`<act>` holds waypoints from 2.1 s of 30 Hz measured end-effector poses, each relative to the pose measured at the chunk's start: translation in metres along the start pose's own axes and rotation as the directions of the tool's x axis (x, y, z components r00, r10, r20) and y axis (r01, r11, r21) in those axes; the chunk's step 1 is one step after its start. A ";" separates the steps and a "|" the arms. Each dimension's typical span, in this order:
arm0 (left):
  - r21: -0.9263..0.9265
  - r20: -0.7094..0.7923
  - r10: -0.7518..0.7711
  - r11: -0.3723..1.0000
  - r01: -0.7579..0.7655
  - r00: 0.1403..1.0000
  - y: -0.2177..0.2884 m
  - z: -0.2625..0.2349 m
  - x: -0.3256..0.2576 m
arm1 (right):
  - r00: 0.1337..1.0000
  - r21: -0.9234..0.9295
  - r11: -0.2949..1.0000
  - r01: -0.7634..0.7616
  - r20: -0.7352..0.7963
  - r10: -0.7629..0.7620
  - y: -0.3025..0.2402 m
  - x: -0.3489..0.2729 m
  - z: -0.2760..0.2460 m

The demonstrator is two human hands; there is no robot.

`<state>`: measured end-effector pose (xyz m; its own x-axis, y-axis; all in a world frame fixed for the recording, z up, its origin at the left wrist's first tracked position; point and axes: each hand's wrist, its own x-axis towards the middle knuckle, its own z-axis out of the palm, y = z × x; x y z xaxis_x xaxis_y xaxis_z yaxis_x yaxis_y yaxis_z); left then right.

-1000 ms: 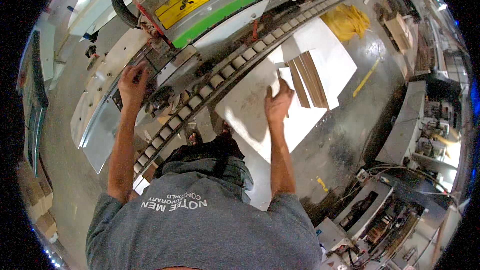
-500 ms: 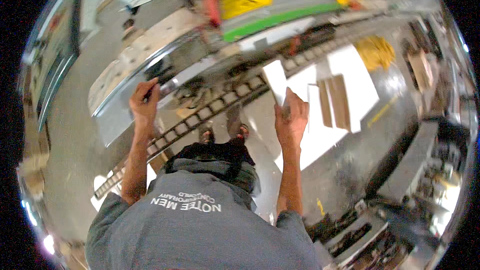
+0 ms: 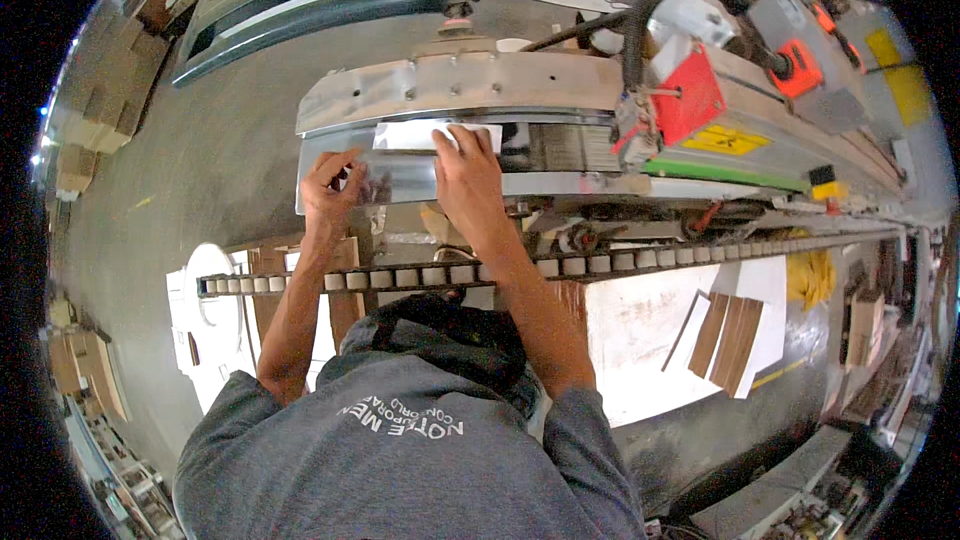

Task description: The person uses an edge-banding machine by placing white panels one at a time onto the conveyor, retrieves a stack of panels from the floor, and places them onto a stack on the machine's feed table.

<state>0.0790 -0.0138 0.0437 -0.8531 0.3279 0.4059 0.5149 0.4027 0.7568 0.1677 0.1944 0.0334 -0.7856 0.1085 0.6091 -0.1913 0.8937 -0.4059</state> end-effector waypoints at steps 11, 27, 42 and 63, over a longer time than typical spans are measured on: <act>0.189 0.163 0.251 0.941 -0.280 0.954 -0.038 0.010 0.037 | 0.730 0.695 0.427 -0.579 0.208 0.652 -0.037 -0.031 0.057; 0.087 0.199 0.369 0.916 -0.392 0.908 -0.014 0.081 0.051 | 0.716 0.631 0.551 -0.546 0.011 0.698 0.004 -0.034 0.032; 0.010 0.228 0.416 0.903 -0.430 0.880 0.066 0.218 0.048 | 0.611 0.625 0.515 -0.587 -0.075 0.788 0.099 -0.058 -0.068; -0.119 0.386 0.354 0.935 -0.335 0.852 0.090 0.214 0.010 | 0.157 -0.562 -0.134 -0.816 -0.438 0.885 0.157 -0.419 -0.217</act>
<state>0.1352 0.2083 0.0065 -0.5117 0.7516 0.4162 0.7568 0.1649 0.6325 0.5948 0.3842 -0.1377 -0.0349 0.9988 0.0346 0.9975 0.0369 -0.0600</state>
